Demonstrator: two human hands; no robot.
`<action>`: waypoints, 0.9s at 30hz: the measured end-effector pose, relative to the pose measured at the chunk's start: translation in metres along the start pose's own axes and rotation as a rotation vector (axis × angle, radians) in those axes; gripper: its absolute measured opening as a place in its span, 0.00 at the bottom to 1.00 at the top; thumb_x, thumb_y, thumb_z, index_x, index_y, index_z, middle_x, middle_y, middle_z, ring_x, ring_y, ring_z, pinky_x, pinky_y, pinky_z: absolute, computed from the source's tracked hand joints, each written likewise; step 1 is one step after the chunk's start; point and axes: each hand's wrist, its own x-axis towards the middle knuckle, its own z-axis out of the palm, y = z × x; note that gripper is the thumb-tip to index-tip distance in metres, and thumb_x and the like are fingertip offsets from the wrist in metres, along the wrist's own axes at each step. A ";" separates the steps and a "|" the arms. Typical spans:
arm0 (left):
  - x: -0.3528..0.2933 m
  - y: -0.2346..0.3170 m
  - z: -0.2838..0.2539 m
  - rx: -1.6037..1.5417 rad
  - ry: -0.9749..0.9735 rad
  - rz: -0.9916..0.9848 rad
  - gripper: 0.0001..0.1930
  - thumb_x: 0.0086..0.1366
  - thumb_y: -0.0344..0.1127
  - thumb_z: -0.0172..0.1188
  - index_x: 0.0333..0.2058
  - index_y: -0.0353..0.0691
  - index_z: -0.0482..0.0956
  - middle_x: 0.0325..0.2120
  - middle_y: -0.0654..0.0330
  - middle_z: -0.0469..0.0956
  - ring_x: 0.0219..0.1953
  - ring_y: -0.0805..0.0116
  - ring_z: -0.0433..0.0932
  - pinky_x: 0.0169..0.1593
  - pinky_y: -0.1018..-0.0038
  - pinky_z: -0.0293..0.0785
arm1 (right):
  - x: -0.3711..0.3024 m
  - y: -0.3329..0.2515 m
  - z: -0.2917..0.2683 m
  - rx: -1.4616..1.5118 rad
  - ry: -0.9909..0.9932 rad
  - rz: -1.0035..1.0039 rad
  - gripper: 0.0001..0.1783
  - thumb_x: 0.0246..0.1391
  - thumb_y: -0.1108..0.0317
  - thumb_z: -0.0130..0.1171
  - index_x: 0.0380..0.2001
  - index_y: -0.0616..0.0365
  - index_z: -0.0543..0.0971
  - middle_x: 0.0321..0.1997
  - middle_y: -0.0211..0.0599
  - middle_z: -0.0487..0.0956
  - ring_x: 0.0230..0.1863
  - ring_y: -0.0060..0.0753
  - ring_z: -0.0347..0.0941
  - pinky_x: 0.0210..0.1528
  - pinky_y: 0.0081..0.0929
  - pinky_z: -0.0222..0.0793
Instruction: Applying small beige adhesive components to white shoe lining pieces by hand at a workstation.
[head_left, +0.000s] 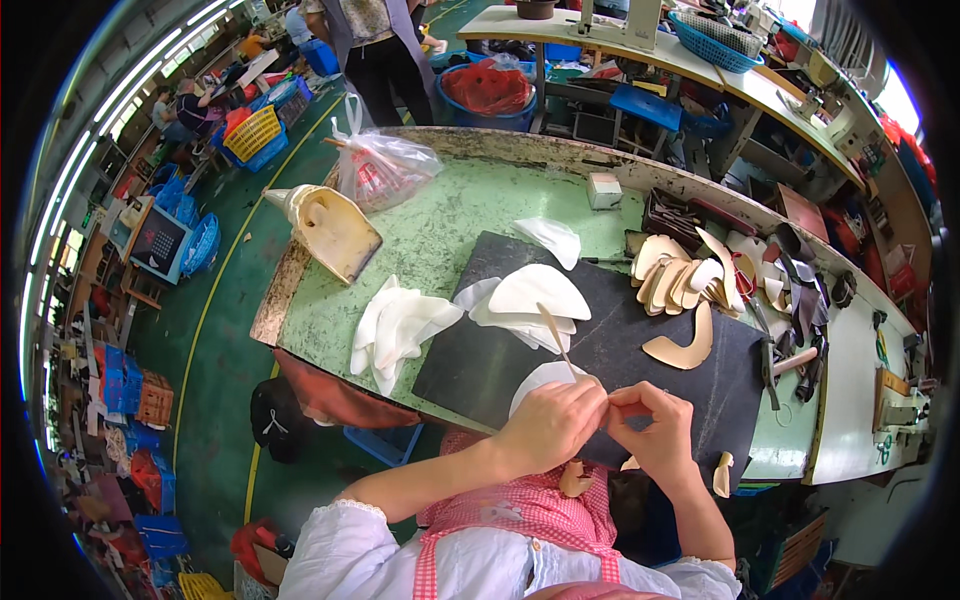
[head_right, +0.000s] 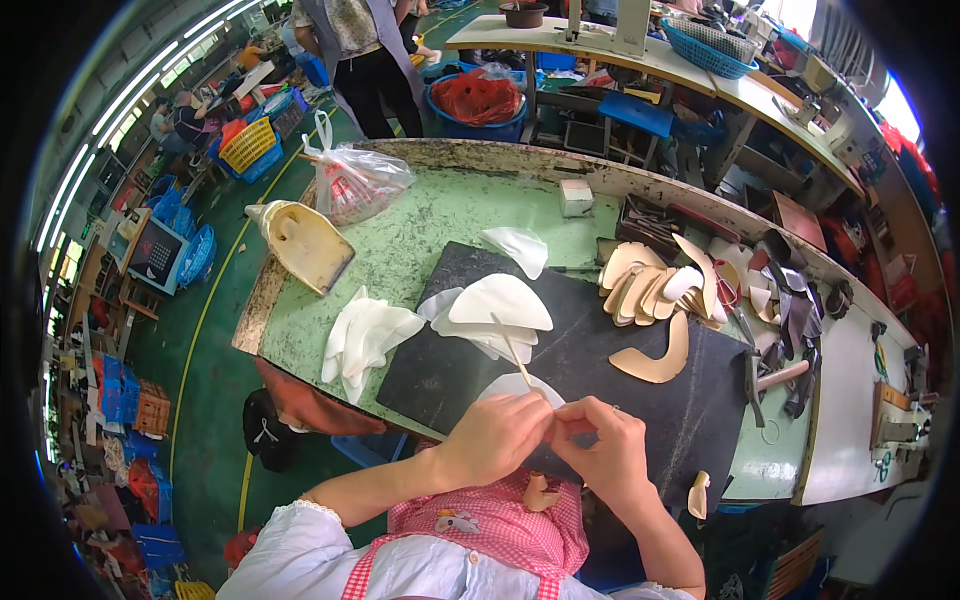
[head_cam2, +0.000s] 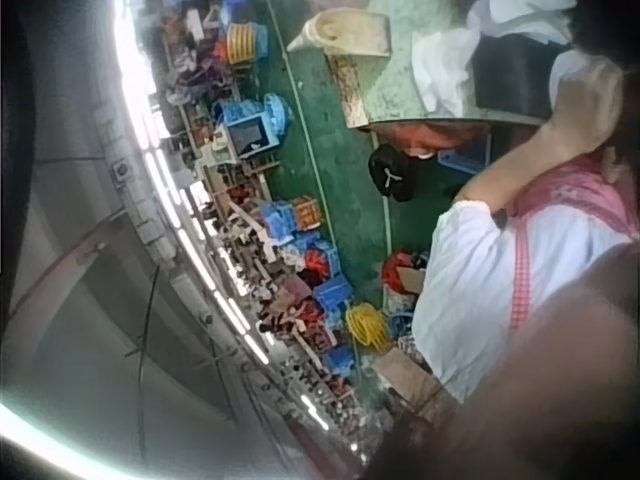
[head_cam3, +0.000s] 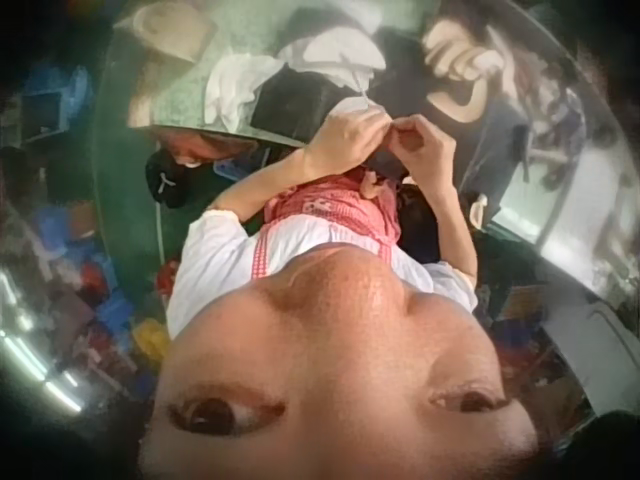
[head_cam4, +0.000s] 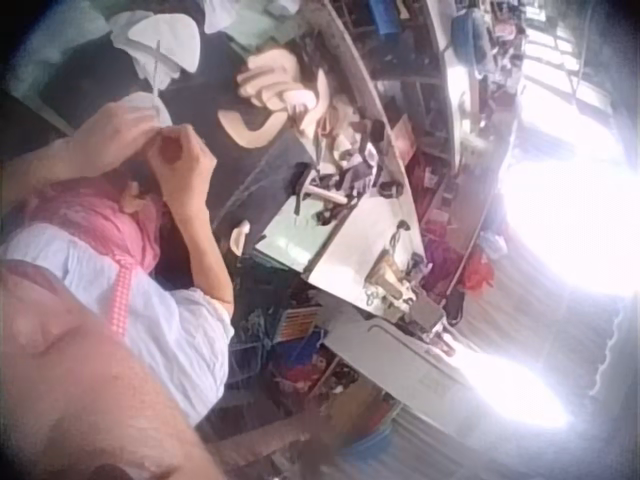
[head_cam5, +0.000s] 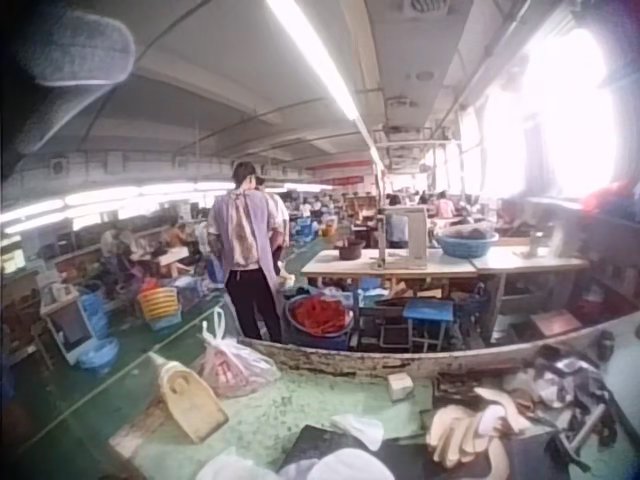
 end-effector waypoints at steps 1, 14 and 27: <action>0.001 -0.001 0.000 -0.002 0.000 -0.005 0.09 0.69 0.33 0.55 0.32 0.34 0.73 0.27 0.51 0.74 0.31 0.47 0.75 0.33 0.60 0.70 | 0.001 0.001 -0.001 0.001 -0.004 0.003 0.09 0.46 0.80 0.68 0.33 0.62 0.82 0.34 0.36 0.86 0.35 0.28 0.85 0.40 0.22 0.78; -0.014 -0.015 -0.010 -0.831 -0.311 -0.403 0.10 0.70 0.35 0.56 0.47 0.40 0.71 0.41 0.65 0.71 0.46 0.76 0.73 0.53 0.73 0.72 | -0.017 0.009 0.002 0.230 -0.184 0.014 0.07 0.59 0.70 0.59 0.37 0.60 0.73 0.41 0.30 0.75 0.43 0.26 0.72 0.48 0.24 0.68; -0.039 -0.045 -0.067 -1.067 -0.714 -0.816 0.27 0.52 0.24 0.42 0.50 0.24 0.78 0.39 0.48 0.83 0.35 0.65 0.85 0.32 0.76 0.84 | -0.036 0.037 -0.054 -0.499 -0.507 0.792 0.20 0.49 0.64 0.71 0.43 0.55 0.75 0.33 0.41 0.82 0.34 0.43 0.79 0.38 0.35 0.71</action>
